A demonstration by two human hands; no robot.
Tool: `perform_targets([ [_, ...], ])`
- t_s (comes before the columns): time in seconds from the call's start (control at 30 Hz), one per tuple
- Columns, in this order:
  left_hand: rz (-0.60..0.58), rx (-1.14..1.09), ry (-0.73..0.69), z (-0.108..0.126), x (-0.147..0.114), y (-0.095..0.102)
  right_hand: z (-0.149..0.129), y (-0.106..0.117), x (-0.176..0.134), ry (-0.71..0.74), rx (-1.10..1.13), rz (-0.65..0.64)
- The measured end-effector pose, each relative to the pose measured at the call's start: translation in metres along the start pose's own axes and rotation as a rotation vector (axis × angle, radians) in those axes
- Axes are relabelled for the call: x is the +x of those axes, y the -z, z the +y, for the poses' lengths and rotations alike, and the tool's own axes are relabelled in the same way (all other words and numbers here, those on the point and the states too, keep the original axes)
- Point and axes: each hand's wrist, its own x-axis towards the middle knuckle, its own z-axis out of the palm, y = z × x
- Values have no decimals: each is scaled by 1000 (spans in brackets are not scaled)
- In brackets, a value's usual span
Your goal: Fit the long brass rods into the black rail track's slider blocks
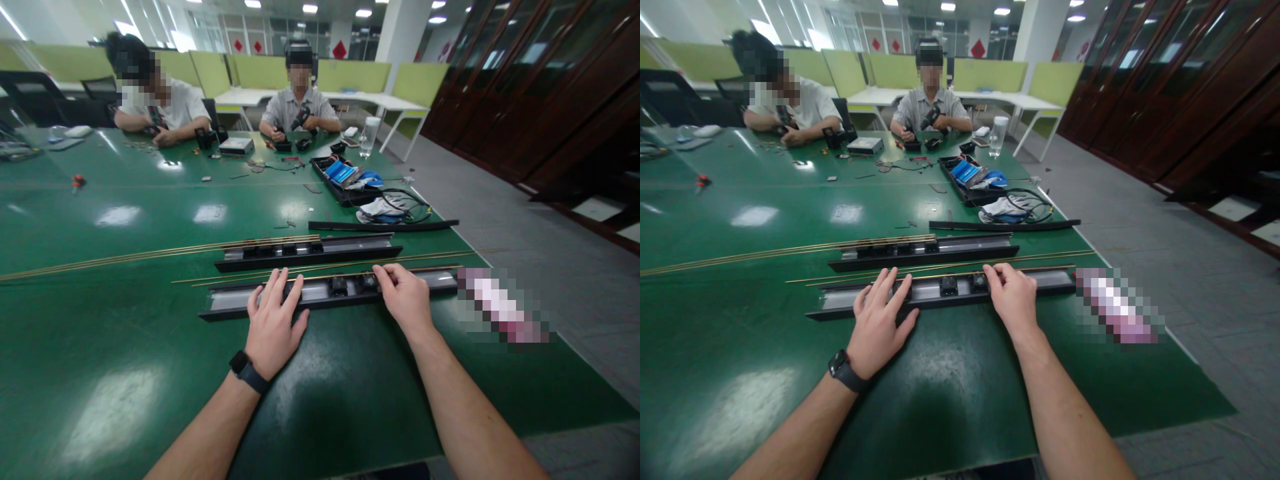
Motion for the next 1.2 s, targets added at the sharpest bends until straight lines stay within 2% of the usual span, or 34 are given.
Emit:
perform_targets([
  [0.47,-3,5,2,0,1,0,-1,0,1,17,-60,4],
  [0.87,2,8,0,1,1,1,-1,2,-2,-13,70,0],
  [1.2,-10,7,7,2,1,2,0,1,-1,28,-21,2],
])
